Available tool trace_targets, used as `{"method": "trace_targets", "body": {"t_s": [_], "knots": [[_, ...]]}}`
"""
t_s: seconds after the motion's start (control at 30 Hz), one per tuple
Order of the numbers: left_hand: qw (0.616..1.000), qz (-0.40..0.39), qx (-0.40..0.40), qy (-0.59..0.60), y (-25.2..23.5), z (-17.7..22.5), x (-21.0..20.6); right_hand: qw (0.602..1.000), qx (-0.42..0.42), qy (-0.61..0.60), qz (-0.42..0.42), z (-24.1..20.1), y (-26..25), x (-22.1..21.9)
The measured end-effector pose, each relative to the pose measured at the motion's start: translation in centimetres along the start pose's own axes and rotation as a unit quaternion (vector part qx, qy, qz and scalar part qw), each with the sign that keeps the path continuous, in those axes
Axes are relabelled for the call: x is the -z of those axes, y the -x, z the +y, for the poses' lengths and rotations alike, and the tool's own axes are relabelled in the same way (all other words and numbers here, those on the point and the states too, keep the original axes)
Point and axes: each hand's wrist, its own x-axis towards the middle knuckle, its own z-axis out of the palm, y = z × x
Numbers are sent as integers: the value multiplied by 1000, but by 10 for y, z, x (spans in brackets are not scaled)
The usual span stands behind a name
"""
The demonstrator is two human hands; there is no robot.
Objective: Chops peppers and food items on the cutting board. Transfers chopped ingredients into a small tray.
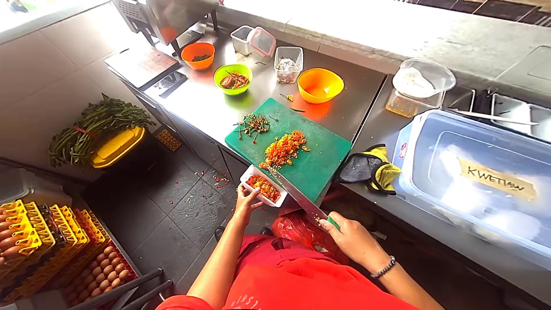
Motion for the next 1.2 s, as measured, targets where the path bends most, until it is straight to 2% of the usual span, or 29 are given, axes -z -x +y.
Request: {"method": "trace_targets", "body": {"t_s": [0.27, 0.53, 0.67, 0.77, 0.83, 1.0, 1.2], "knots": [[1000, 11, -4, 4, 3, 6, 3, 998, -40, 42, 2, -21, -11, 13], [1000, 1, -17, 7, 0, 7, 11, 994, -27, 80, -64, -39, -5, 13], [1000, -4, -26, -4, 1, 4, 17, 999, -13, -41, 10, -21, -7, 8], [999, -12, -30, 0, 0, 3, 20, 977, -88, -191, 45, -11, -16, 15], [999, -21, -34, 12, 0, 1, 25, 960, -125, -236, 90, -5, -25, 21], [997, -48, -56, 31, 4, -3, 45, 944, -147, -258, 143, 8, -54, 31], [999, 23, -32, 7, 2, 1, 42, 948, -162, -215, 170, 23, -60, 40]]}}
